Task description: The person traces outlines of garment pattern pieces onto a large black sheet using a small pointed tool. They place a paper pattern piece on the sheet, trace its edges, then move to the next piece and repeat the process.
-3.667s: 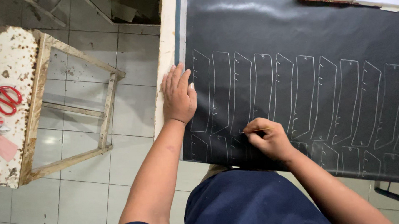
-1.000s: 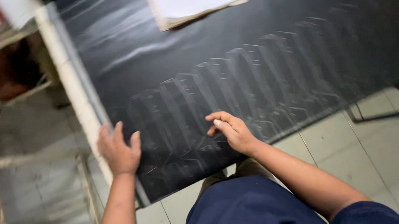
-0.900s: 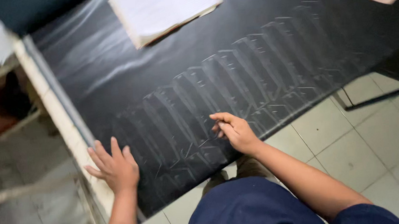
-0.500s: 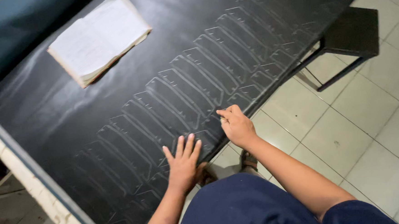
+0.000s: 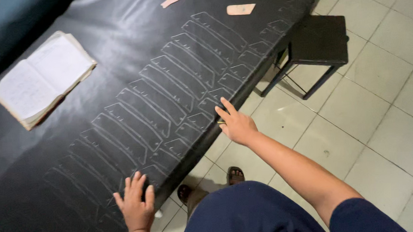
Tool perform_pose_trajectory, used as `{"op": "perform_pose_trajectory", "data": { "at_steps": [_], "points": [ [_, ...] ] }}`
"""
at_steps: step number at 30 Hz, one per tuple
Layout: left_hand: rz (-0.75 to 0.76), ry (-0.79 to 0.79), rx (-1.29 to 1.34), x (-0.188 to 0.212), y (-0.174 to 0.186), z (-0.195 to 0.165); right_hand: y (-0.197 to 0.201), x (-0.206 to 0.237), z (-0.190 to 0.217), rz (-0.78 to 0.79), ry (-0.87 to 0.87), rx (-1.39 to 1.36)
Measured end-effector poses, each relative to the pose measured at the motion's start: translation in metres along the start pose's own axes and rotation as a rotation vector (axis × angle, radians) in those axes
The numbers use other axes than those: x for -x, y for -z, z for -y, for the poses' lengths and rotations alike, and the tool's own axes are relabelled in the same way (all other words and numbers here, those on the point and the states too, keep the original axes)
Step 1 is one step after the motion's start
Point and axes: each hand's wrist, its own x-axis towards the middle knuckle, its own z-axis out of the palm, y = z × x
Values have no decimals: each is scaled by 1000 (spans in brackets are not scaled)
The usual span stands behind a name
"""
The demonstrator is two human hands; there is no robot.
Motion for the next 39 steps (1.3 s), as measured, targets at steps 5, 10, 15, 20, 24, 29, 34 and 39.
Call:
{"op": "perform_pose_trajectory", "data": {
  "at_steps": [5,10,15,20,24,29,34,39],
  "points": [
    [-159,152,-26,-3,-26,-18,22,-25,-51,73,31,10],
    [-319,297,-113,-30,-50,-55,34,-63,-109,-99,108,-101],
    [-305,75,-83,-105,-89,-127,44,-114,-158,-230,208,-190],
    [-197,-146,63,-217,-129,-222,80,-175,-188,-183,75,-221],
    [-67,-252,150,-291,-148,-286,118,-222,-219,-247,56,-237],
    [20,-287,191,-332,-164,-334,140,-286,-253,-375,122,-241],
    [-9,-193,94,-339,-174,-350,150,-344,-274,-272,64,-149],
    [-73,34,68,-346,-198,-373,163,-385,-287,-84,37,-156]
  ]
}}
